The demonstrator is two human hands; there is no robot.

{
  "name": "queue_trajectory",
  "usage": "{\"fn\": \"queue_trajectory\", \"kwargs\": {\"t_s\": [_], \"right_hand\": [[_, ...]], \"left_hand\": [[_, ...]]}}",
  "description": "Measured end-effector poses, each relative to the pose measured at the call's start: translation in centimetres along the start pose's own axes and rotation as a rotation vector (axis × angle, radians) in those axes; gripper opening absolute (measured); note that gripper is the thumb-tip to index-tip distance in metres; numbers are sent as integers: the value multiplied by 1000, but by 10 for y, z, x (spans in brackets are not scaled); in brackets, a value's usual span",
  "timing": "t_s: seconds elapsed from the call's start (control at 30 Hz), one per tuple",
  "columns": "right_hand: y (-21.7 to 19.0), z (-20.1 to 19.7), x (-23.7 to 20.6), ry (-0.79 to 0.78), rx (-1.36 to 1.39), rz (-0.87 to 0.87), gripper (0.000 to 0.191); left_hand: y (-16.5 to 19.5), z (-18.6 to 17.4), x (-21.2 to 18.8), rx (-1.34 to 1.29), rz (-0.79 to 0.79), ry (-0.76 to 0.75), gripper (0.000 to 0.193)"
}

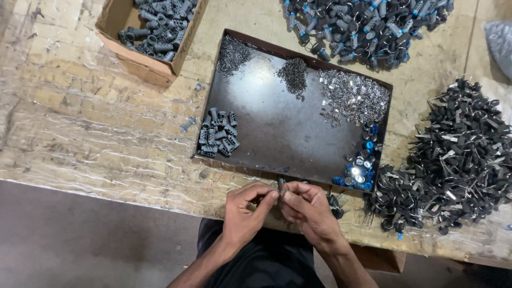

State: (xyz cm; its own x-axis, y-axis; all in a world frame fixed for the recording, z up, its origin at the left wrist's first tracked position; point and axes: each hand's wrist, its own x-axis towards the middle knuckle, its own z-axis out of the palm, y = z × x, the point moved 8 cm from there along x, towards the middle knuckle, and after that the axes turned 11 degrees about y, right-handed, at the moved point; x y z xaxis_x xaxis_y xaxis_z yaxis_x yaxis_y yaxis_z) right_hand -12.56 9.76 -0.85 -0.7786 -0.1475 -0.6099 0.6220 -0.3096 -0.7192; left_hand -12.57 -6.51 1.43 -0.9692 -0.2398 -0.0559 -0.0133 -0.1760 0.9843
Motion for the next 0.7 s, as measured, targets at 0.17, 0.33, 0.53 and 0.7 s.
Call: {"fn": "queue_trajectory", "kwargs": {"t_s": [0.17, 0.33, 0.53, 0.7], "right_hand": [[9, -9, -1, 41, 26, 27, 17], [12, -16, -6, 58, -8, 3, 18], [20, -17, -5, -56, 124, 55, 15], [24, -23, -2, 44, 84, 16, 15]], "left_hand": [[4, 6, -10, 3, 61, 3, 6], [2, 7, -15, 69, 48, 47, 6], [5, 8, -18, 122, 127, -10, 8], [0, 5, -18, 37, 107, 30, 6]]}}
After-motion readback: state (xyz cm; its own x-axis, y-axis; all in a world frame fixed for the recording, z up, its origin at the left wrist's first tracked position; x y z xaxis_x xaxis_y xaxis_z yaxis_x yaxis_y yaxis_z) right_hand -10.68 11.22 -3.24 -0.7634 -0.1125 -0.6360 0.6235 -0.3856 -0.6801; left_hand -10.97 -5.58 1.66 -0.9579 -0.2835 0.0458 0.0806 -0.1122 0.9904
